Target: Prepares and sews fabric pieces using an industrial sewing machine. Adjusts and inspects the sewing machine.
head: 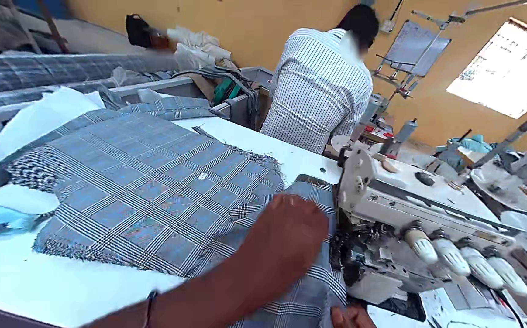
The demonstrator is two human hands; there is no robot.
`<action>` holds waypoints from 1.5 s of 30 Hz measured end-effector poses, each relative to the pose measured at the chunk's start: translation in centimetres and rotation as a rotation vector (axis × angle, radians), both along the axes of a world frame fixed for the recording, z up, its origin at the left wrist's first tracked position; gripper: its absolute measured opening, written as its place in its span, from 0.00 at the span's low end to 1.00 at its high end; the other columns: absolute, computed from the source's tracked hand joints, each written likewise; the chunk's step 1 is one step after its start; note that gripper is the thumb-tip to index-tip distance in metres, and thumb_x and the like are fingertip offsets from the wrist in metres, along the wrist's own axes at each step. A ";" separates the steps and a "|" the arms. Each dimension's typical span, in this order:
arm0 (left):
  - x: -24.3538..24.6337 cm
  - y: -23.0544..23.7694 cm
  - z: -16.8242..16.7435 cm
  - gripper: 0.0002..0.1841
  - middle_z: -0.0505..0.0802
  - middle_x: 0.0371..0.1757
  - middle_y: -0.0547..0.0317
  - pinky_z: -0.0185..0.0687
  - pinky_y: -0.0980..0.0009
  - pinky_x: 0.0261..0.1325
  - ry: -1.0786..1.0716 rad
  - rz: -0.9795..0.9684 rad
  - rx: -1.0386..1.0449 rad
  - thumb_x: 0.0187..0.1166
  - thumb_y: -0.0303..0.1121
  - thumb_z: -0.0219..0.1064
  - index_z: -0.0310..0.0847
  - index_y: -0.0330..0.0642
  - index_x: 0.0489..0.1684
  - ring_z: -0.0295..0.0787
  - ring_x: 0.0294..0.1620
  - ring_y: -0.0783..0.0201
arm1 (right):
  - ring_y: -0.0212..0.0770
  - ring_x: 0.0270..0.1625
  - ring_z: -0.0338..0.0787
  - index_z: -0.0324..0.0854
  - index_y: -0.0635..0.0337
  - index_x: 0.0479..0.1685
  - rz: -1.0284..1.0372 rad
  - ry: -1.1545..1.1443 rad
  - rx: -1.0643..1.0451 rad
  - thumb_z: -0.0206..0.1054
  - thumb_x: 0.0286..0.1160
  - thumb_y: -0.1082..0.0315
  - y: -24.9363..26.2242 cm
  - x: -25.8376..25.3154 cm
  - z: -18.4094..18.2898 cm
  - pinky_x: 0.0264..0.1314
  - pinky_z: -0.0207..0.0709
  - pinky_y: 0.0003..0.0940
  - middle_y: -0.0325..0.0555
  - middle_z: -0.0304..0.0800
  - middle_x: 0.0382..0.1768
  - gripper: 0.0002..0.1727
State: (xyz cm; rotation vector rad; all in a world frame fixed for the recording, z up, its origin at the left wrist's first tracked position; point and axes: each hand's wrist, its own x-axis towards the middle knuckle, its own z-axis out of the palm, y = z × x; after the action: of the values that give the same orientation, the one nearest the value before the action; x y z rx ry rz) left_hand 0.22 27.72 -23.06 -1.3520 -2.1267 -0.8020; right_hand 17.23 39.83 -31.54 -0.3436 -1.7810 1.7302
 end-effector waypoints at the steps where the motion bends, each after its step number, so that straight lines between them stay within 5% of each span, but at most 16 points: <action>1: 2.4 -0.4 -0.7 0.11 0.95 0.44 0.56 0.86 0.50 0.57 -0.035 -0.049 0.003 0.83 0.36 0.61 0.91 0.45 0.42 0.93 0.50 0.54 | 0.16 0.31 0.87 0.85 0.53 0.27 0.002 0.001 0.006 0.67 0.75 0.76 0.0 0.1 0.0 0.39 0.84 0.17 0.23 0.89 0.26 0.10; 6: 8.8 -0.6 -4.6 0.19 0.92 0.65 0.52 0.76 0.42 0.74 -0.039 -0.023 -0.007 0.88 0.43 0.56 0.86 0.49 0.67 0.88 0.69 0.48 | 0.15 0.31 0.86 0.83 0.58 0.30 0.031 0.046 0.010 0.64 0.75 0.79 -0.2 0.3 0.0 0.40 0.83 0.17 0.25 0.88 0.26 0.08; 11: 8.4 -0.4 -7.1 0.20 0.91 0.68 0.59 0.69 0.49 0.80 0.132 0.055 0.057 0.92 0.48 0.49 0.83 0.57 0.69 0.84 0.74 0.56 | 0.19 0.35 0.88 0.87 0.65 0.35 0.083 0.008 0.149 0.64 0.78 0.76 0.4 1.1 0.3 0.44 0.84 0.19 0.35 0.91 0.31 0.07; 15: 8.1 -0.6 -7.2 0.21 0.89 0.70 0.59 0.66 0.49 0.82 0.109 0.019 0.059 0.92 0.48 0.48 0.82 0.58 0.71 0.81 0.76 0.55 | 0.31 0.41 0.92 0.84 0.77 0.49 -0.312 0.035 0.450 0.55 0.87 0.67 5.9 3.2 2.3 0.40 0.86 0.28 0.50 0.92 0.43 0.18; 16: 8.2 -0.6 -7.3 0.21 0.89 0.70 0.59 0.67 0.47 0.81 0.108 0.016 0.063 0.92 0.48 0.48 0.82 0.58 0.71 0.82 0.76 0.54 | 0.29 0.43 0.91 0.81 0.76 0.51 -0.442 0.050 0.437 0.52 0.90 0.64 7.9 3.6 3.2 0.42 0.86 0.27 0.48 0.90 0.44 0.20; 18: 8.2 -0.5 -7.4 0.21 0.89 0.70 0.59 0.67 0.45 0.81 0.102 0.014 0.062 0.91 0.48 0.48 0.82 0.57 0.72 0.81 0.77 0.53 | 0.42 0.52 0.89 0.77 0.80 0.59 -0.599 0.018 0.421 0.52 0.89 0.64 12.1 3.5 4.6 0.53 0.86 0.39 0.60 0.87 0.53 0.22; 20: 8.3 -0.5 -7.3 0.21 0.89 0.71 0.58 0.67 0.44 0.81 0.085 0.005 0.062 0.90 0.48 0.50 0.82 0.57 0.72 0.81 0.77 0.53 | 0.53 0.64 0.86 0.73 0.80 0.68 -0.556 -0.087 0.353 0.51 0.90 0.64 15.9 2.5 5.1 0.66 0.80 0.50 0.69 0.83 0.63 0.24; 24: 8.4 -0.7 -7.2 0.20 0.90 0.70 0.57 0.68 0.43 0.80 0.067 0.004 0.070 0.89 0.46 0.53 0.83 0.55 0.71 0.82 0.76 0.52 | 0.40 0.53 0.85 0.76 0.71 0.66 -0.392 -0.259 0.170 0.44 0.95 0.60 20.1 -0.4 5.5 0.57 0.80 0.43 0.56 0.84 0.52 0.23; 27: 8.4 -0.6 -7.1 0.19 0.90 0.69 0.56 0.68 0.43 0.80 0.057 -0.008 0.090 0.87 0.44 0.56 0.84 0.54 0.70 0.83 0.75 0.51 | 0.48 0.66 0.83 0.71 0.71 0.76 -0.292 -0.360 0.233 0.41 0.95 0.60 22.4 -0.9 5.0 0.69 0.77 0.49 0.63 0.81 0.67 0.26; 30: 8.6 -0.4 -7.1 0.19 0.90 0.67 0.55 0.67 0.42 0.80 0.047 -0.003 0.110 0.84 0.45 0.60 0.85 0.53 0.68 0.83 0.74 0.51 | 0.46 0.52 0.85 0.69 0.65 0.77 -0.287 -0.471 0.209 0.40 0.95 0.58 22.5 -1.0 4.3 0.48 0.81 0.46 0.59 0.83 0.59 0.26; 35: 9.1 0.8 -7.0 0.24 0.92 0.62 0.57 0.71 0.44 0.77 0.152 0.175 0.082 0.79 0.59 0.61 0.88 0.53 0.59 0.87 0.69 0.52 | 0.39 0.47 0.84 0.71 0.66 0.73 -0.318 -0.397 0.154 0.43 0.94 0.60 22.2 -1.1 3.5 0.44 0.80 0.41 0.53 0.84 0.53 0.23; 40: 7.2 -0.3 -5.2 0.09 0.93 0.57 0.50 0.79 0.47 0.75 0.009 0.054 0.081 0.81 0.28 0.59 0.86 0.40 0.44 0.91 0.65 0.52 | 0.41 0.48 0.86 0.73 0.74 0.70 -0.356 -0.359 0.361 0.41 0.94 0.63 21.7 -0.3 3.1 0.49 0.81 0.44 0.60 0.85 0.52 0.25; 42: 6.4 -1.5 -4.2 0.12 0.93 0.62 0.49 0.75 0.51 0.80 -0.104 -0.059 0.029 0.84 0.25 0.54 0.86 0.36 0.48 0.89 0.70 0.52 | 0.58 0.61 0.88 0.77 0.79 0.68 -0.420 -0.353 0.543 0.43 0.94 0.62 21.7 0.0 3.1 0.66 0.76 0.61 0.73 0.86 0.57 0.27; 45: 5.4 -2.3 -2.9 0.13 0.93 0.63 0.46 0.75 0.55 0.81 -0.256 -0.152 -0.028 0.86 0.22 0.53 0.86 0.32 0.52 0.88 0.70 0.52 | 0.76 0.55 0.88 0.81 0.82 0.56 -0.573 -0.347 0.754 0.49 0.92 0.64 21.3 0.1 3.1 0.59 0.72 0.75 0.81 0.87 0.48 0.24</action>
State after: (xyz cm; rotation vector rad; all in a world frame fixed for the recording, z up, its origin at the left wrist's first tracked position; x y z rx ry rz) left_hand 5.66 25.39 -26.00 -1.5097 -2.2530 -1.0609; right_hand 17.33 61.14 -28.44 -0.7522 -2.1466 0.5674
